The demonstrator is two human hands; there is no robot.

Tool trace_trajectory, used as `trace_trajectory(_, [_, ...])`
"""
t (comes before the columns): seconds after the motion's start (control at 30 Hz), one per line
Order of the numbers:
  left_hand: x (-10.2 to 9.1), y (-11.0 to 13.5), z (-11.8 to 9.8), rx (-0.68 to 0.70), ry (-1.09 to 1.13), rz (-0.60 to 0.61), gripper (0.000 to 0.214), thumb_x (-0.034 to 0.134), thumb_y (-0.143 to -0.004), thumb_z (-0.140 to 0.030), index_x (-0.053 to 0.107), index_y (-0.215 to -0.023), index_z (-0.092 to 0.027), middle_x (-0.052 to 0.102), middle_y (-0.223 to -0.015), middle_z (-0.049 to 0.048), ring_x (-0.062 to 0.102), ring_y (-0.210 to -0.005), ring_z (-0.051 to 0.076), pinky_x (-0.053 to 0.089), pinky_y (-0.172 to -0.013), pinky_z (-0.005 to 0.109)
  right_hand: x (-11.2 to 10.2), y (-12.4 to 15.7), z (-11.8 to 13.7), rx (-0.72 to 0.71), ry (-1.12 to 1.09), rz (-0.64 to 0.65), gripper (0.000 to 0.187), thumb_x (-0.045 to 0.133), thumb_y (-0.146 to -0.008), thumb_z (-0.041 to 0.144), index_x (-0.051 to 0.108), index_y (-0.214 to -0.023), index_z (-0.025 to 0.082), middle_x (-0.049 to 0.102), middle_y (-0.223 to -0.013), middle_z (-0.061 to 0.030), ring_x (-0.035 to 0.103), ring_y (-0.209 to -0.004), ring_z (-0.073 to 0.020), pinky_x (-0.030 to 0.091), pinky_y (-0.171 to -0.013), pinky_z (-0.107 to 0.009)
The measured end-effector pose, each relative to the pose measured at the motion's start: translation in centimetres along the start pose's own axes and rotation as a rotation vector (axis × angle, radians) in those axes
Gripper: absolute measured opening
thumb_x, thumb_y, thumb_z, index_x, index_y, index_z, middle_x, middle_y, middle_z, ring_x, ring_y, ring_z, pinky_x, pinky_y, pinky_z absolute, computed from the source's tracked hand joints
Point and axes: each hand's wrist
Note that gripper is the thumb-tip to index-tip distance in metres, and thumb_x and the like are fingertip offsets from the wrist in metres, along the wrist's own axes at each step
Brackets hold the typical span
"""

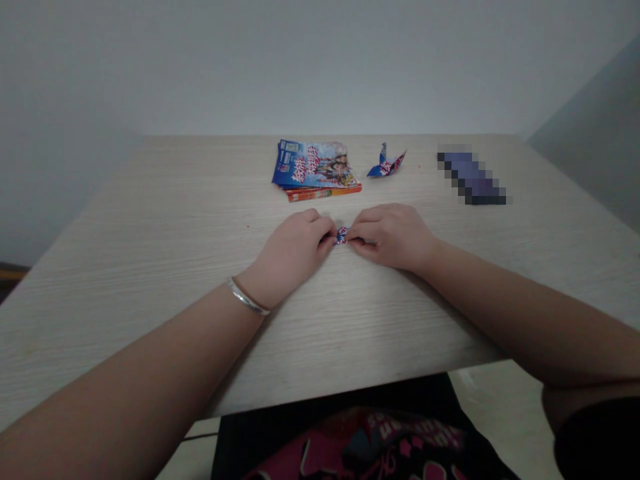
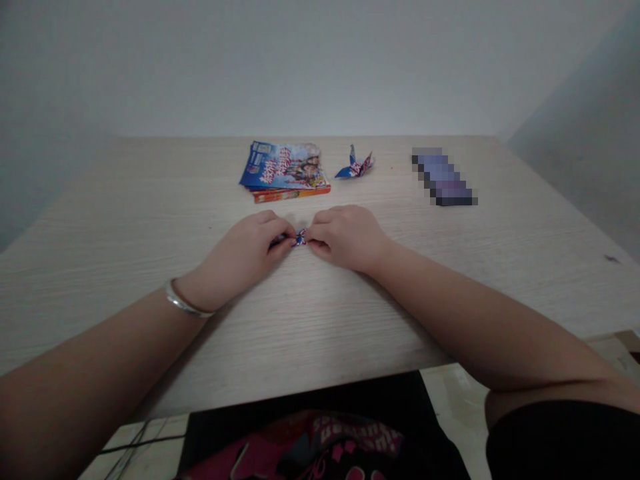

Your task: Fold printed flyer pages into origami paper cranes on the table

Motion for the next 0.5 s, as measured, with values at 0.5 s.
trace_trajectory(0.5, [-0.37,-0.02,0.04,0.074,-0.028,0.009,0.023,0.054,-0.1,-0.021,0.075,-0.1,-0.011,0.071,-0.097,0.0122,0.067,-0.094,0.026,0.055,-0.087,0.04,-0.66,-0.32,0.65,0.06,0.057,0.085,0.028,0.055,-0.095,0.026,0.083,-0.097,0.022,0.081,-0.101,-0.0053,0.068,-0.085,-0.0203,0.034,-0.065,-0.034])
Point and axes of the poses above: each hand's wrist, its own y-axis away from the middle knuckle, its own x-axis out of the palm, z = x × y
